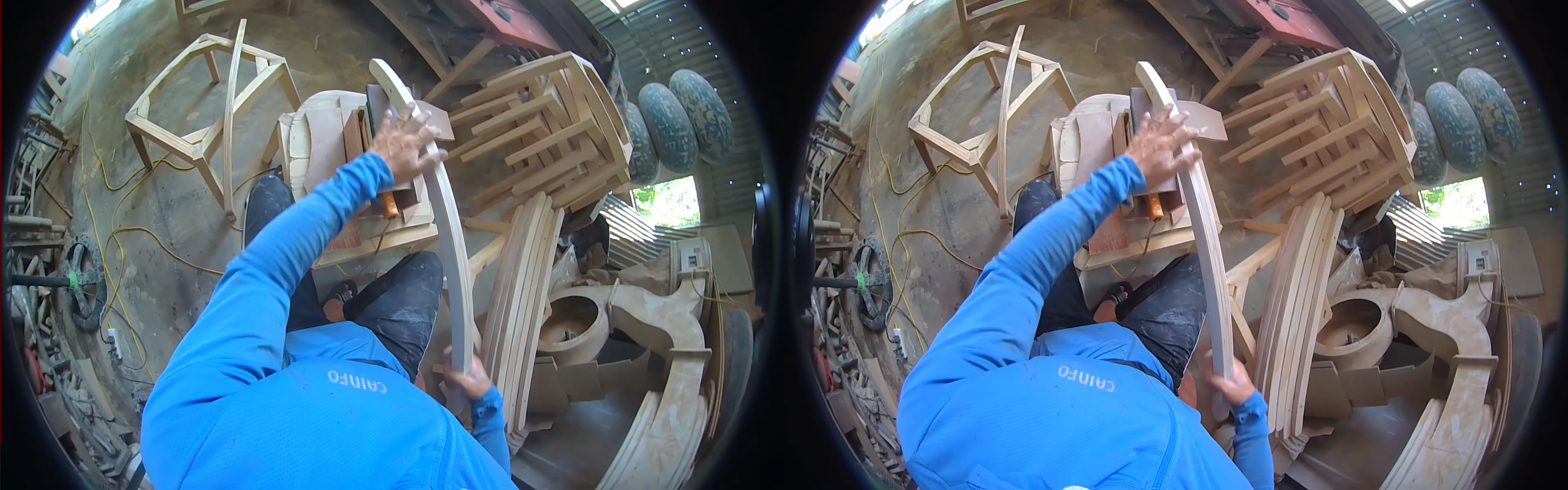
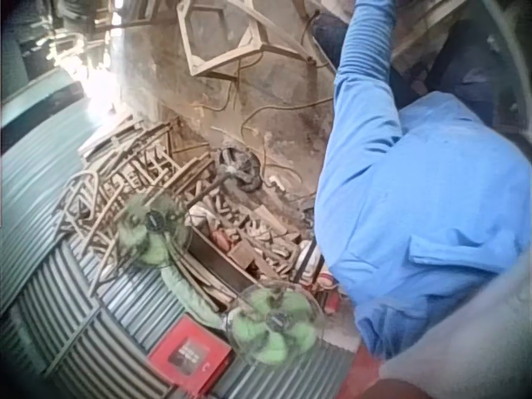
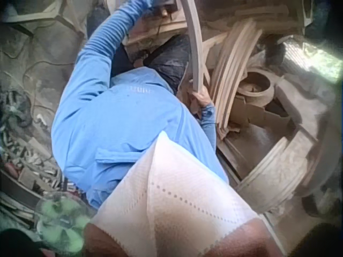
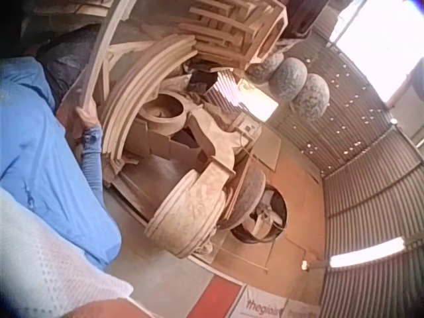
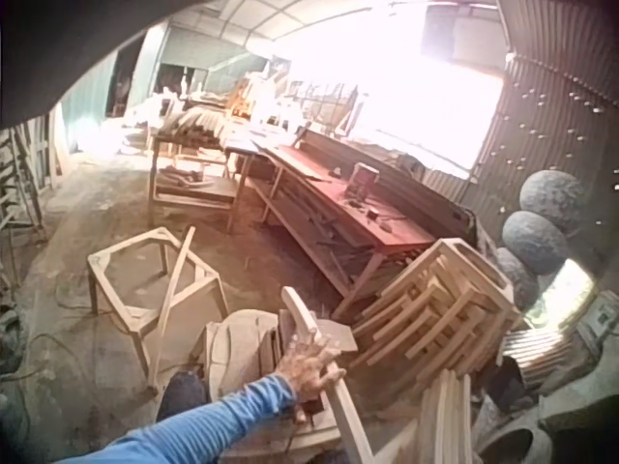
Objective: Sand curved wooden chair pieces using a stationary belt sander.
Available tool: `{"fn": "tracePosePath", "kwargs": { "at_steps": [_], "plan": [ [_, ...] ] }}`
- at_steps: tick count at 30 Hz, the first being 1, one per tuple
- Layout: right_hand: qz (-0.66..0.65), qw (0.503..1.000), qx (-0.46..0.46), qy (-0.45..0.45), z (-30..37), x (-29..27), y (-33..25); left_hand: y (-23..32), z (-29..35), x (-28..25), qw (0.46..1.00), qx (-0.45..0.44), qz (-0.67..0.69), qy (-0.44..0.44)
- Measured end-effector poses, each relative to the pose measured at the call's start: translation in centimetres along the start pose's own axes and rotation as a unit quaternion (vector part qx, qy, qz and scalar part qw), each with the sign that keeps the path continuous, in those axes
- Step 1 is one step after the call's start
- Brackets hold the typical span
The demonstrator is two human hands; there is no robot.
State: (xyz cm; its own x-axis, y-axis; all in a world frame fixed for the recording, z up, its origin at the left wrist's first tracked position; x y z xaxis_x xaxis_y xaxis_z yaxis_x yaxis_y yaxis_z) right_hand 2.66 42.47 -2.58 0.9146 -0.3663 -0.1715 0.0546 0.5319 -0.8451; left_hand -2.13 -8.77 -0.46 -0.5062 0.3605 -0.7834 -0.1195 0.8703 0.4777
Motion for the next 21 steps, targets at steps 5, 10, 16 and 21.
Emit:
{"fn": "tracePosePath", "kwargs": {
  "at_steps": [5, 10, 16, 21],
  "plan": [
    [-0.144, 0.984, 0.101, 0.037, 8.4, 4.3, 0.6, 7.9, 4.4, -0.7, 0.999, -0.001, 0.037, 0.024],
    [-0.208, 0.963, 0.081, 0.151, 12.1, 5.4, 0.4, 8.3, 5.0, 4.5, 0.998, 0.03, 0.053, 0.003],
    [-0.184, 0.962, 0.098, 0.176, 9.3, 6.2, -2.5, 8.0, 2.3, 5.3, 1.0, 0.01, 0.014, -0.003],
    [-0.163, 0.968, 0.133, 0.137, -1.5, 4.0, -8.8, 2.9, -0.3, 3.1, 0.997, -0.079, -0.008, -0.012]
  ]
}}
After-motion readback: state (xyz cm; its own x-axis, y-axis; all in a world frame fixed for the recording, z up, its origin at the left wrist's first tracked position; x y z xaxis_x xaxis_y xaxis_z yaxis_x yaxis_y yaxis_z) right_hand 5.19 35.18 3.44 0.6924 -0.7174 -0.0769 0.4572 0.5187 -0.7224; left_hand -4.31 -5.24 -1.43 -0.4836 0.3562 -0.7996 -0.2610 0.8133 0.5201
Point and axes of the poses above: each hand's wrist, its own z-axis away from the middle knuckle, its own x-axis out of the palm, y = z × x, the point moved 1 cm from there along -z, towards the middle knuckle, and after that the axes turned 1 degree about x, right-handed, at the moved point
